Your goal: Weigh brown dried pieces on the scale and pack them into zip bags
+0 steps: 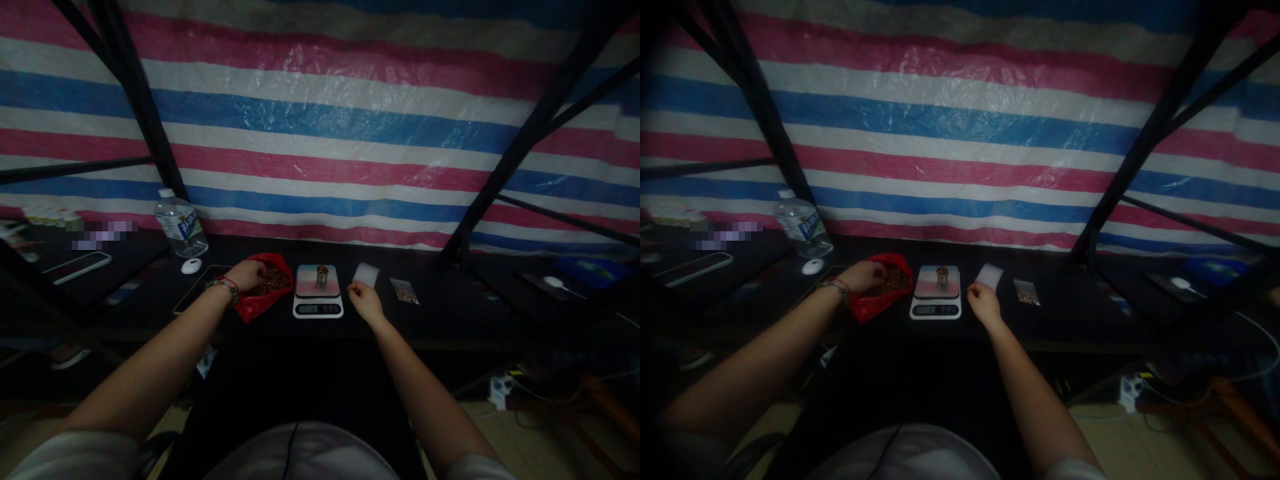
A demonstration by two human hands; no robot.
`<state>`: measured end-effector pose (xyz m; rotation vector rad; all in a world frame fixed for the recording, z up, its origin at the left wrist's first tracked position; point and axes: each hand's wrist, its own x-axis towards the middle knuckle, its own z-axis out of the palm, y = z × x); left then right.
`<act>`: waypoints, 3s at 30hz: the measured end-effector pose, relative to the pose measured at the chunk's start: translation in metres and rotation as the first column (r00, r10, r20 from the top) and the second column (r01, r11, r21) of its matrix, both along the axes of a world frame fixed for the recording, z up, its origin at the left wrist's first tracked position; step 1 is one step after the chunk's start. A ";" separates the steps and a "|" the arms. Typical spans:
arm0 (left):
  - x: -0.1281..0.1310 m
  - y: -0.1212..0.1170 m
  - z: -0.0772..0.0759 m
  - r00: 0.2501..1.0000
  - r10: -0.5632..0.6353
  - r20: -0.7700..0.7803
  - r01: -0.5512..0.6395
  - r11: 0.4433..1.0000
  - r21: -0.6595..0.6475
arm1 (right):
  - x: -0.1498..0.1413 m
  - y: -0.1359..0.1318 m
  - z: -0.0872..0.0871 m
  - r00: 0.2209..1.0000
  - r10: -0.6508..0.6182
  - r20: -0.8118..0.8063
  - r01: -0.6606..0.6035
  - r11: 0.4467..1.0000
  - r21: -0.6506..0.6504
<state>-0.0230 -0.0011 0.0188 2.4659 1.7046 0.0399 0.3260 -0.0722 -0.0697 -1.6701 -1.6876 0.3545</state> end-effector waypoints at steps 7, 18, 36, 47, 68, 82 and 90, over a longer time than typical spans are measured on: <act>0.021 -0.011 0.018 0.996 -0.067 0.063 0.062 0.996 0.070 | 0.000 -0.001 0.001 1.000 -0.010 0.011 0.010 1.000 -0.008; 0.109 -0.009 0.007 0.969 -0.181 0.171 0.181 0.983 0.016 | 0.000 0.001 -0.002 1.000 -0.006 0.000 0.006 1.000 -0.004; 0.121 -0.005 -0.004 0.969 -0.115 0.219 0.114 0.993 0.016 | -0.001 0.001 0.000 1.000 0.006 0.007 -0.006 1.000 -0.014; 0.085 -0.006 0.002 0.945 -0.106 0.310 0.070 0.989 0.127 | -0.002 0.000 0.003 1.000 0.013 0.014 -0.012 1.000 -0.023; -0.030 -0.035 -0.040 0.988 0.079 0.130 -0.099 0.983 0.155 | -0.001 -0.002 0.001 0.998 -0.005 0.063 0.008 0.999 -0.035; -0.019 -0.017 -0.046 0.982 0.140 0.126 -0.164 0.967 0.197 | 0.005 -0.003 0.008 0.944 -0.105 0.311 0.060 0.987 0.151; -0.009 -0.012 -0.034 0.980 0.164 0.112 -0.177 0.977 0.118 | 0.014 0.007 0.028 0.802 -0.055 0.595 0.185 0.970 -0.160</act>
